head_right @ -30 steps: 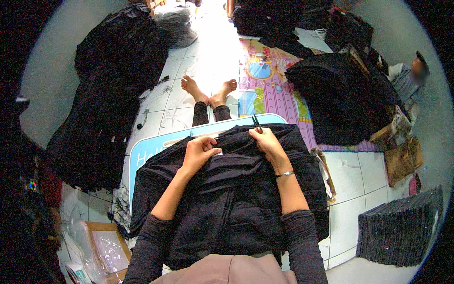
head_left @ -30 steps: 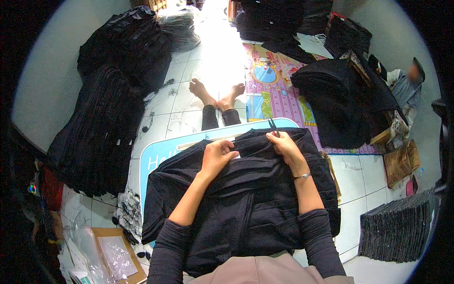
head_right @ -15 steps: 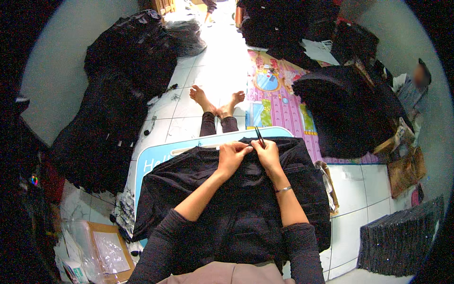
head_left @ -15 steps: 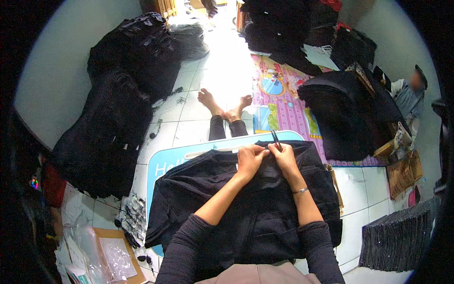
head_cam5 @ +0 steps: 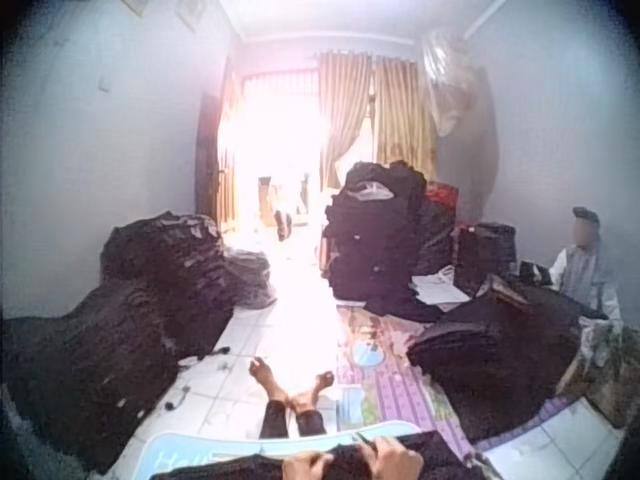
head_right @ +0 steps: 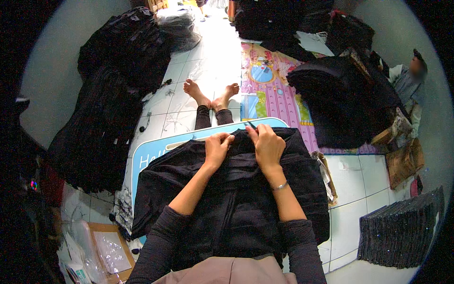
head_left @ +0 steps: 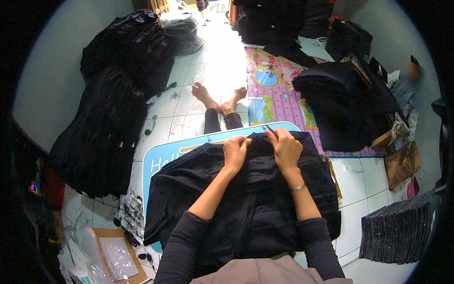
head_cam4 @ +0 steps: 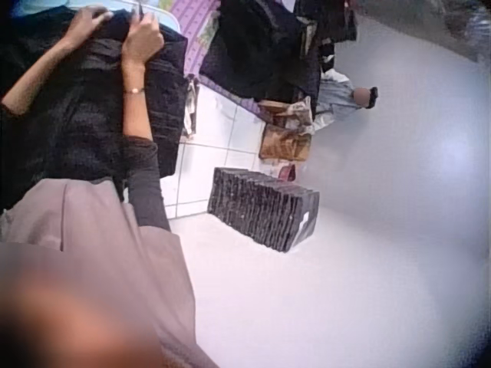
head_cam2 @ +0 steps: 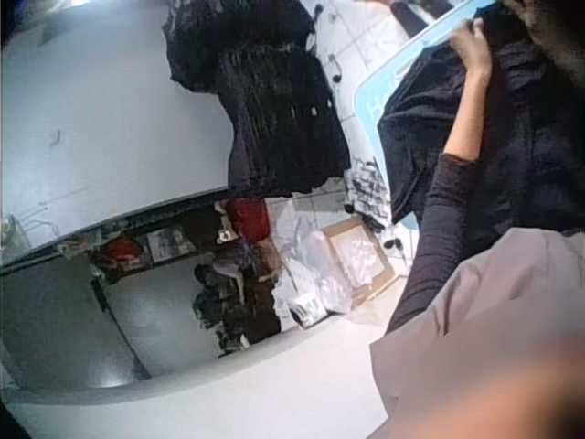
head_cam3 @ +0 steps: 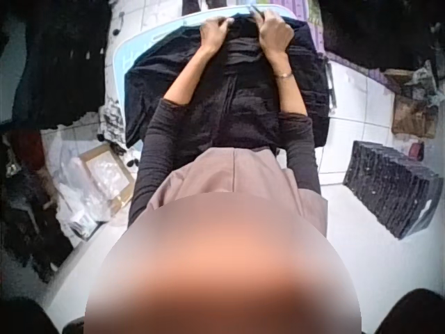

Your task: The person sits on the floor and uses small scissors to trim loose threads and excess fabric from a black garment laid on a blue cutting board. They repeatedly cut small sections along seams and edges, then fold and reposition the garment to access different areas.

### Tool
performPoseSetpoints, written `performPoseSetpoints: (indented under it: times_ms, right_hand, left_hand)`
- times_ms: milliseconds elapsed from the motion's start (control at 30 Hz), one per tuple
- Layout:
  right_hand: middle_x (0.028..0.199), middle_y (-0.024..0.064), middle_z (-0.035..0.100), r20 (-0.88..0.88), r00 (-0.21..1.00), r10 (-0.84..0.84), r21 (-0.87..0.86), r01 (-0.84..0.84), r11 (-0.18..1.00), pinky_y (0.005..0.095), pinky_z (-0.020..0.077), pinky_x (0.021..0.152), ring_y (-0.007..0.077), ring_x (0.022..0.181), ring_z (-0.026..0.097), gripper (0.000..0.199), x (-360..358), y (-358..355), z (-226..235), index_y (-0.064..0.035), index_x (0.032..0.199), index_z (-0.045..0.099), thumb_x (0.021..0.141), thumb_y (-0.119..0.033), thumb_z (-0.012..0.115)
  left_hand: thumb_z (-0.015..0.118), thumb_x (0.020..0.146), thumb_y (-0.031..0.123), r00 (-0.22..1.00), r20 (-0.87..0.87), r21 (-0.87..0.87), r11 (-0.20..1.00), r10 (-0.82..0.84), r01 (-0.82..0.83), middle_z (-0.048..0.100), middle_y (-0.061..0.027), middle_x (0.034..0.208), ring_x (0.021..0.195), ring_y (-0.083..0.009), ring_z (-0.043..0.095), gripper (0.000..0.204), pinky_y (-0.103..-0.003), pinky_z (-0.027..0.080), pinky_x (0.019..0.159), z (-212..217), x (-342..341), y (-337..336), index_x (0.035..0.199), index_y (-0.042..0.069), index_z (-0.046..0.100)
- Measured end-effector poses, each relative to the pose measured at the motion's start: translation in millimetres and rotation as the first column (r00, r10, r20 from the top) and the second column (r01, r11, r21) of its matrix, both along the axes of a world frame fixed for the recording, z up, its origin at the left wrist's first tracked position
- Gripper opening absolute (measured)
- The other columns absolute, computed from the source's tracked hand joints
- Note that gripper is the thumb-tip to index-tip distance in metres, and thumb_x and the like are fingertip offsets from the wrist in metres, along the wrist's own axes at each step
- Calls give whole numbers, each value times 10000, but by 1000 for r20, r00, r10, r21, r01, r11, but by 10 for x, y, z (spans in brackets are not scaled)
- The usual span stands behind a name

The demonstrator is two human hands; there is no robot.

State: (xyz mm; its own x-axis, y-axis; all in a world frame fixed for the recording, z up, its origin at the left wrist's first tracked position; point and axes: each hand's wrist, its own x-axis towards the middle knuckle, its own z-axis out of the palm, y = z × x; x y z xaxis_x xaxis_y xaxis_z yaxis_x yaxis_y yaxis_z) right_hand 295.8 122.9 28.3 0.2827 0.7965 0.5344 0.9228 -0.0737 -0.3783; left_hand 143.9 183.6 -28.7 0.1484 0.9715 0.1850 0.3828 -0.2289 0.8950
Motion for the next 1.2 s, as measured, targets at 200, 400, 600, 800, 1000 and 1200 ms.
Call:
performPoseSetpoints:
  times_ms: [200, 400, 600, 800, 1000, 1200]
  right_hand:
    - [674, 79, 659, 251, 955, 158, -212, -105, 972, 352, 507, 542, 245, 612, 670, 376, -108, -122, 46, -102, 700, 670, 793, -465, 693]
    - [660, 64, 665, 337, 930, 143, -200, -78, 977, 338, 504, 541, 229, 613, 675, 361, -147, -16, -183, -126, 687, 679, 786, -472, 695]
    - [643, 102, 664, 251, 959, 135, -270, -65, 961, 359, 514, 551, 253, 613, 681, 390, -90, 5, -193, -124, 673, 705, 786, -497, 684]
    - [698, 116, 682, -237, 955, 179, -378, -261, 888, 379, 508, 624, 281, 690, 687, 488, 260, -26, -30, -74, 778, 730, 858, -542, 619]
    - [840, 168, 705, -351, 908, 227, -194, -308, 931, 456, 531, 683, 361, 807, 687, 462, -55, 150, -78, -73, 983, 639, 819, -502, 695]
    - [838, 174, 704, -223, 923, 314, -314, -373, 873, 486, 532, 697, 381, 805, 681, 293, -773, 261, -201, -131, 1112, 619, 883, -310, 649]
  left_hand:
    - [697, 848, 234, 1000, -22, -65, 998, 5, -6, 688, -114, 690, 616, -204, 664, 212, -337, 496, 617, -2, 2, 26, 893, 33, 743]
    - [691, 852, 264, 1000, -10, -71, 997, -11, 10, 683, -113, 686, 611, -194, 659, 238, -332, 490, 612, -79, -23, 40, 889, 34, 740]
    - [676, 885, 282, 980, 176, -163, 980, -89, 118, 683, -59, 693, 611, -137, 626, 287, -298, 483, 600, -119, -95, 164, 908, 0, 729]
    - [690, 901, 256, 847, 479, -81, 972, 231, -220, 683, -31, 868, 696, -120, 580, 264, -292, 489, 671, 342, -1636, 605, 1016, 19, 706]
    - [679, 666, -93, -77, -394, 745, 270, 916, -610, 442, -217, 1386, 1229, -355, 510, 640, -407, 407, 1041, 332, -2468, 301, 1257, 99, 526]
    - [648, 724, 272, 840, -479, 170, 965, 256, -197, 624, -228, 1005, 973, -374, 641, 430, -452, 510, 885, 590, -1211, -131, 1030, -29, 637]
